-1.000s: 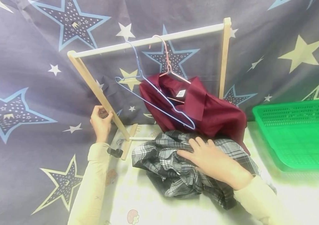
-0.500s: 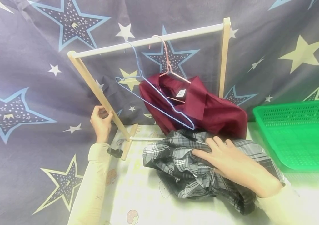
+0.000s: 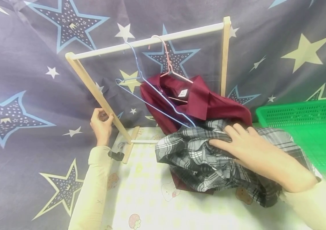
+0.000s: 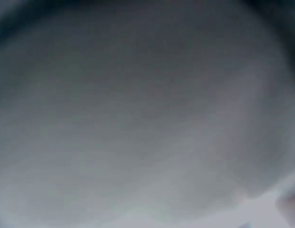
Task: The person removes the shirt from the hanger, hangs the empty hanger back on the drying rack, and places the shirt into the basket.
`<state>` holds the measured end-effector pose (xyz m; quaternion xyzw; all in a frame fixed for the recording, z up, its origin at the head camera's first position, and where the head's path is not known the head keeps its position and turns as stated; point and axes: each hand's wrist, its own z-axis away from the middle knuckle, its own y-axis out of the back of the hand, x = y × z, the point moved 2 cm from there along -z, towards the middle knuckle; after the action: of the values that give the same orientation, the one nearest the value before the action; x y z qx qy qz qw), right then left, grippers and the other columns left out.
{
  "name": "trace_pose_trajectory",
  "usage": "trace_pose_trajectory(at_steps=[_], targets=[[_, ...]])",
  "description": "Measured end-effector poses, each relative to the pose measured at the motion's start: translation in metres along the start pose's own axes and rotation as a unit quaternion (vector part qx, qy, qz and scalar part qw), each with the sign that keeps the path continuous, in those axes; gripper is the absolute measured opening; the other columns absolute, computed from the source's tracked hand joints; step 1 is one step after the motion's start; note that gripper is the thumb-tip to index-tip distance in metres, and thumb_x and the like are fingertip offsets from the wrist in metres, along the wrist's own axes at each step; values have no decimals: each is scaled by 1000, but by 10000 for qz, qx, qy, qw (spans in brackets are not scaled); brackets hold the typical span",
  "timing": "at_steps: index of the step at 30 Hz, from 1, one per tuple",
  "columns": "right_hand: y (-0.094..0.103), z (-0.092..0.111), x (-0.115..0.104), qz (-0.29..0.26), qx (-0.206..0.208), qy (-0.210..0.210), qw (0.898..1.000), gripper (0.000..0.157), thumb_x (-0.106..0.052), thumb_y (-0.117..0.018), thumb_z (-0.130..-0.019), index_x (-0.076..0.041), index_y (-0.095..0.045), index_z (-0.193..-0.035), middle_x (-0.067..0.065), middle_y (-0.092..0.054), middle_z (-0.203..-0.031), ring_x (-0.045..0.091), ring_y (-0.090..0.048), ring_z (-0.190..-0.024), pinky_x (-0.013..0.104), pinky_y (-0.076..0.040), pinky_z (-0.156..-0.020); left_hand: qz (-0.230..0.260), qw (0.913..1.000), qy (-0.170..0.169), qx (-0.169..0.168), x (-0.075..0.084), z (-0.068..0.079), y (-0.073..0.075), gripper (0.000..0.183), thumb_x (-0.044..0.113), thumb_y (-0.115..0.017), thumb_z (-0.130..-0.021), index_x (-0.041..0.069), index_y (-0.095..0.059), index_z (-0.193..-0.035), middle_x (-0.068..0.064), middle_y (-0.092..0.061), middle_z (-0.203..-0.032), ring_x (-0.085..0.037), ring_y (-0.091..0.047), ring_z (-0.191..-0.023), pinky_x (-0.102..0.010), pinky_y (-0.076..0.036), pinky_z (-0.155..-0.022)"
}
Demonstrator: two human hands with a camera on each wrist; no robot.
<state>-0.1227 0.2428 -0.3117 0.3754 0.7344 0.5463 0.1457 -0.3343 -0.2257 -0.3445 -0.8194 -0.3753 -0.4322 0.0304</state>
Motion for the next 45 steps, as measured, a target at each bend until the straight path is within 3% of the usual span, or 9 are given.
trace_pose_trajectory(at_steps=[5,16,21,30,31,33,35,38,45], targets=[[15,5,15,60,-30,-129,9999,90,3,-85,-61,-25,-52,-140,12,-52,-110,26,-47,-91,43,-44,-65,13,10000,3,4,0,0,1,19,1,-71,-81,5,-65,-99,-11,-74,-100,-28,-73,-89,-42,-51,-92],[25,23,36,425,48,-145,9990,107,-13,-98,-41,-23,-53,-138,12,-53,-108,28,-48,-92,44,-45,-66,37,10000,45,-2,0,2,0,18,1,-71,-84,5,-66,-101,-13,-73,-102,-29,-73,-91,-47,-53,-91],[22,37,46,434,66,-404,9982,106,-16,-98,-39,-23,-55,-135,13,-56,-109,32,-51,-93,48,-47,-66,93,9999,-5,59,-1,1,0,18,1,-71,-83,5,-65,-100,-12,-73,-101,-29,-73,-91,-48,-54,-89],[15,69,62,518,111,-449,9976,125,-23,-97,-29,-29,-46,-143,20,-55,-107,36,-51,-91,53,-45,-65,10,9999,145,90,-2,3,1,20,0,-71,-82,4,-65,-101,-12,-74,-101,-29,-73,-91,-43,-52,-94],[17,72,64,514,178,-414,9977,121,-27,-96,-34,-30,-46,-144,21,-55,-106,36,-51,-90,53,-45,-65,-4,9999,141,97,-2,3,2,20,1,-71,-82,5,-65,-101,-11,-74,-101,-29,-73,-91,-41,-51,-96],[19,77,69,540,313,-471,9969,98,-52,-86,-61,-35,-43,-147,23,-55,-105,38,-50,-89,55,-44,-66,-9,9999,119,100,-1,2,1,20,1,-71,-82,4,-65,-101,-12,-74,-101,-30,-73,-91,-41,-49,-98],[23,82,73,415,596,-536,9959,74,-69,-57,-84,-37,-42,-149,25,-54,-106,41,-49,-89,56,-42,-71,-8,9999,112,101,-1,2,1,20,0,-71,-82,4,-65,-101,-12,-74,-101,-30,-73,-91,-41,-48,-99],[27,86,79,372,954,-742,9920,72,-71,-4,-93,-43,-33,-153,29,-51,-107,44,-46,-90,57,-36,-76,-7,9999,128,108,-1,2,0,20,1,-71,-82,4,-65,-101,-12,-74,-101,-30,-73,-91,-43,-50,-96],[25,90,103,65,1693,-716,9829,59,-64,-14,-100,-44,-31,-153,33,-49,-106,44,-45,-89,47,-34,-82,19,9998,162,94,-1,4,-1,20,0,-70,-83,4,-65,-101,-12,-74,-102,-30,-72,-92,-45,-53,-92]])
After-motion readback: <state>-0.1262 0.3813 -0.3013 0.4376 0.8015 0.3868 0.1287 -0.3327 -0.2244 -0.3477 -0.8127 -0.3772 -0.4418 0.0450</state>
